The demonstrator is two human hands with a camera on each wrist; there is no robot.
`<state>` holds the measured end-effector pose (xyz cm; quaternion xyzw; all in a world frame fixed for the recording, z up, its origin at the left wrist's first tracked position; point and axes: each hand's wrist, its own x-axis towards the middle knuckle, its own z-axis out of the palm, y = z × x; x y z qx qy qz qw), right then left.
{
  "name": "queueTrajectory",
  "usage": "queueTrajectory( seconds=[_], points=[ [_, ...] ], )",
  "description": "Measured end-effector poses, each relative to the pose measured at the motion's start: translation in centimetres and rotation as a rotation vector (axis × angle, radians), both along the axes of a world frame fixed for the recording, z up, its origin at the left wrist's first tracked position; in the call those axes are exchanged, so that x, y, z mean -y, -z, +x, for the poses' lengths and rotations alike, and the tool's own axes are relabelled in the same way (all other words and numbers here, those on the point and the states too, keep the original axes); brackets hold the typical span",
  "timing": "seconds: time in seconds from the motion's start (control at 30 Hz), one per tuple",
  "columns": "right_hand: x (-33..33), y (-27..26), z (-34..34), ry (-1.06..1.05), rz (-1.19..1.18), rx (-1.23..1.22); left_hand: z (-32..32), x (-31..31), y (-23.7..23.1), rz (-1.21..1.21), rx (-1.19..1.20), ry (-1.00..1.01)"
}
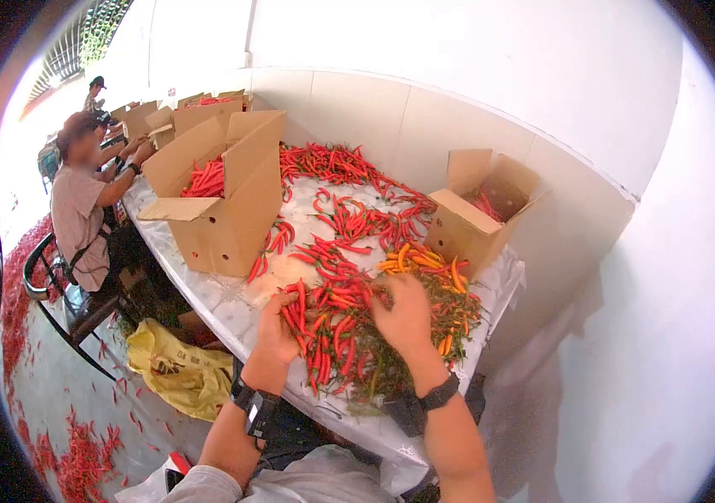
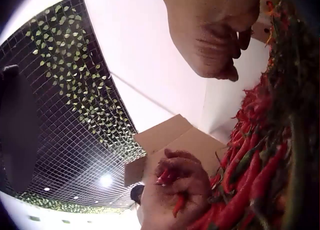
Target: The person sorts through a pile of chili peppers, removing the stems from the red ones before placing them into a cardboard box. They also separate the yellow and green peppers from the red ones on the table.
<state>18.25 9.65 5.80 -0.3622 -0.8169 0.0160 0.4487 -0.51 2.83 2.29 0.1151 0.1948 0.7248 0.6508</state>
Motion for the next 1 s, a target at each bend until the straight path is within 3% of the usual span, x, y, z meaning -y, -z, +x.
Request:
queueTrajectory(
  seconds=[0.1,0.2,0.3,0.5,0.6,0.8,1.0],
  points=[
    [0.2,0.2,-0.6,-0.247,-0.087,0.162,-0.1,-0.1,0.1,0.010,0.031,-0.004],
    [0.3,1.3,-0.8,-0.205,-0.060,0.320,-0.9,-0.5,1.7,0.102,0.048,0.071],
    [0.0,1.1,-0.6,-0.228,-0.146,0.343,-0.6,-0.2,1.1,0.100,-0.012,0.077],
    [0.2,1.0,-0.7,-0.230,-0.010,0.342,-0.5,-0.3,1.1,0.114,-0.045,0.076],
    [-0.2,1.2,-0.5,-0.278,-0.057,0.377,-0.4,-0.2,1.1,0.136,-0.042,0.094],
    [0.4,0.9,-0.9,-0.250,-0.189,0.260,-0.1,0.0,0.7,0.105,-0.055,0.044],
    [1.0,-0.2,-1.1,-0.380,-0.470,-0.245,0.1,-0.3,1.0,0.142,-0.261,0.050]
  ],
)
